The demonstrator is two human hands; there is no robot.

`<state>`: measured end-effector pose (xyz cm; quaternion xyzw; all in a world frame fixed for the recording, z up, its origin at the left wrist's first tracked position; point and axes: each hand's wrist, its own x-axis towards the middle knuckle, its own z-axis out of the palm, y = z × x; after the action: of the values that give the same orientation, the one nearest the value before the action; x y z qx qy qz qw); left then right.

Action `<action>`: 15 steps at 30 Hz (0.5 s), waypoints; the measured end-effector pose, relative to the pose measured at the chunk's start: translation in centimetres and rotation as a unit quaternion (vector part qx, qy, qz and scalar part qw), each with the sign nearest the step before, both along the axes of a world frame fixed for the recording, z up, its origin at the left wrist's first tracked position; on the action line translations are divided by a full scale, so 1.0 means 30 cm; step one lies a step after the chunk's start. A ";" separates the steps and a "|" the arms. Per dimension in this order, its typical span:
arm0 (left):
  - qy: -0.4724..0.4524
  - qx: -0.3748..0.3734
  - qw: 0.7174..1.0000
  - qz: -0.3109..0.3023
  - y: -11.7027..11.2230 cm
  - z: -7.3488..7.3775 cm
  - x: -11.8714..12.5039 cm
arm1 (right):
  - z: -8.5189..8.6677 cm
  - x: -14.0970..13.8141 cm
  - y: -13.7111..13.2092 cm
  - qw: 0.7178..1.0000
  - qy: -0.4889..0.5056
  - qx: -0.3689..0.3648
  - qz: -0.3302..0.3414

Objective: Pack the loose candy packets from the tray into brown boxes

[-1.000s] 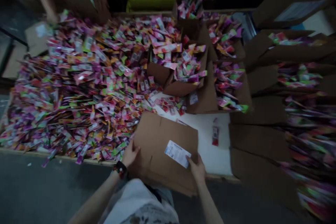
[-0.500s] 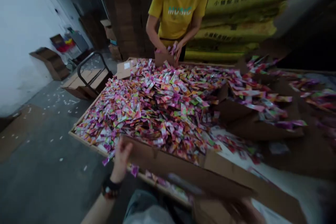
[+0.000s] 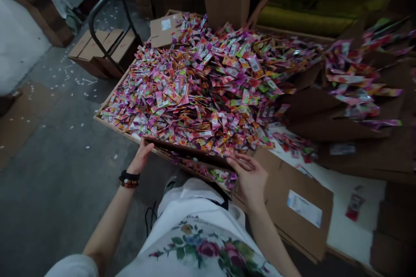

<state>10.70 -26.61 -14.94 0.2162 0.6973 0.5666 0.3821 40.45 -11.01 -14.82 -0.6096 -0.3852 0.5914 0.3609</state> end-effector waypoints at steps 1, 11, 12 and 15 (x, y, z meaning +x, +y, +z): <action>-0.024 -0.020 0.999 -0.039 -0.013 0.001 0.001 | -0.003 -0.005 -0.024 1.000 -0.017 0.020 0.004; 0.207 -0.147 0.962 -0.101 0.122 -0.108 0.098 | -0.013 -0.026 -0.052 0.728 -0.226 0.331 0.555; 0.225 -0.148 0.956 -0.120 0.140 -0.091 0.068 | -0.009 -0.035 -0.039 0.716 -0.261 0.361 0.537; 0.282 -0.127 0.918 -0.247 0.210 0.020 -0.039 | -0.013 -0.101 -0.026 0.703 -0.370 0.430 0.429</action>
<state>9.53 -20.32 -14.34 0.4821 0.7665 0.2764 0.3219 37.42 -11.79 -15.21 -0.3270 -0.9200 0.1801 0.1196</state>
